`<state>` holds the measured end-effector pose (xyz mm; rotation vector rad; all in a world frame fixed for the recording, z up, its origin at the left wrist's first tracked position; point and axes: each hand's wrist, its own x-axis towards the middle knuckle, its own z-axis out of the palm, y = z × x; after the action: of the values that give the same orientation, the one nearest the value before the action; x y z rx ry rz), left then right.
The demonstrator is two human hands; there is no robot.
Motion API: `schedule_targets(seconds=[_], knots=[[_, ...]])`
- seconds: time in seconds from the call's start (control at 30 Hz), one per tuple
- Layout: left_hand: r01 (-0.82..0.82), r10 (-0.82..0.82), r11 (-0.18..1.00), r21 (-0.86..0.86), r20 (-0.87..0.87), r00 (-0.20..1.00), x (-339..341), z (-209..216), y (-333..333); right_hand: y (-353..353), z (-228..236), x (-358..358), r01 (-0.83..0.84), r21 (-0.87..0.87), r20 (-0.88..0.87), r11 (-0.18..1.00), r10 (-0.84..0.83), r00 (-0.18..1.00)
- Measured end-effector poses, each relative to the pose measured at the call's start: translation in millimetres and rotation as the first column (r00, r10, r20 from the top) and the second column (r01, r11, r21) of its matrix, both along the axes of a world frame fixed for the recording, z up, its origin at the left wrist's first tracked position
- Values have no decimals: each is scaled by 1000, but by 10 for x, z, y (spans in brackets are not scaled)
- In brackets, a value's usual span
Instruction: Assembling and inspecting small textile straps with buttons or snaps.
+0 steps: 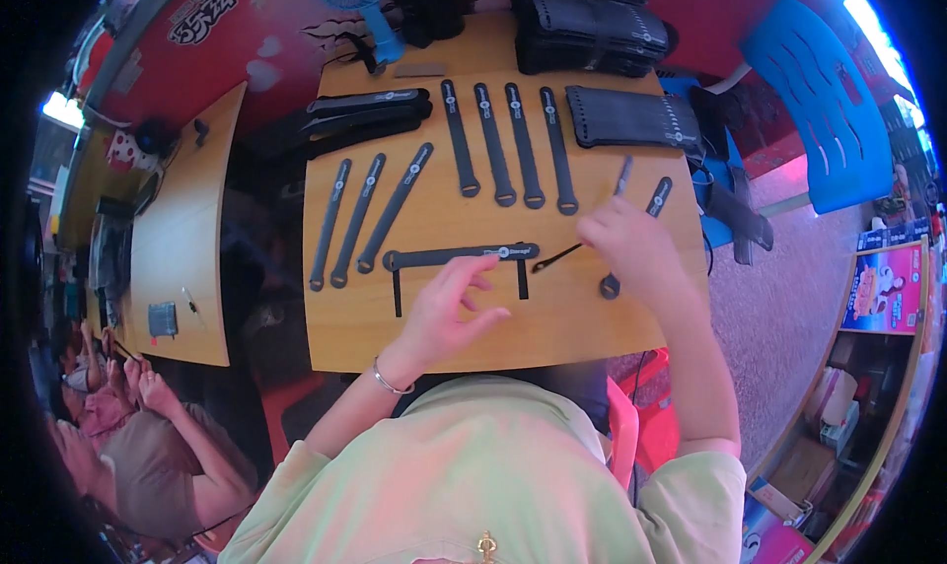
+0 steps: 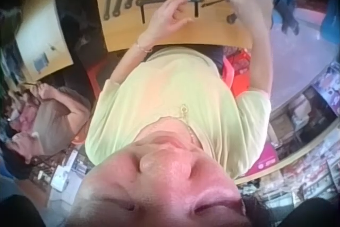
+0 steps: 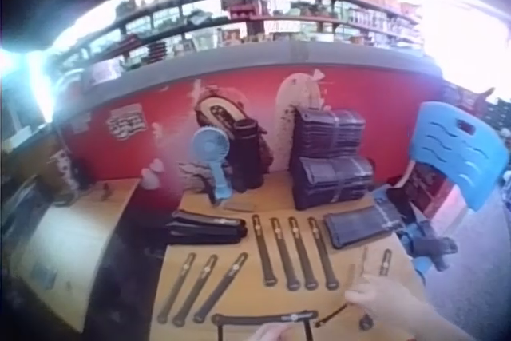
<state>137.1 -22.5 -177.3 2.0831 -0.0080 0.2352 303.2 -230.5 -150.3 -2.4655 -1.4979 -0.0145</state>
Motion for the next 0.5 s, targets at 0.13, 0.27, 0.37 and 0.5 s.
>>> schedule_targets(seconds=[0.13, 0.27, 0.37, 0.5], knots=[[8, -3, 993, -118, 48, 999, 7, 104, -140, 252, 240, -376, -127, 131, 36, 983, 123, 992], [89, -92, 993, -74, -44, 995, -117, -27, 5, 364, 289, -595, -120, 250, -79, 961, 144, 986], [95, -127, 978, -185, -174, 977, -267, 25, 157, 371, 214, -644, -40, 209, -219, 977, 87, 972], [-28, -33, 927, -374, -155, 987, -463, -78, 398, 327, 69, -615, 69, 228, -390, 971, 27, 920]])
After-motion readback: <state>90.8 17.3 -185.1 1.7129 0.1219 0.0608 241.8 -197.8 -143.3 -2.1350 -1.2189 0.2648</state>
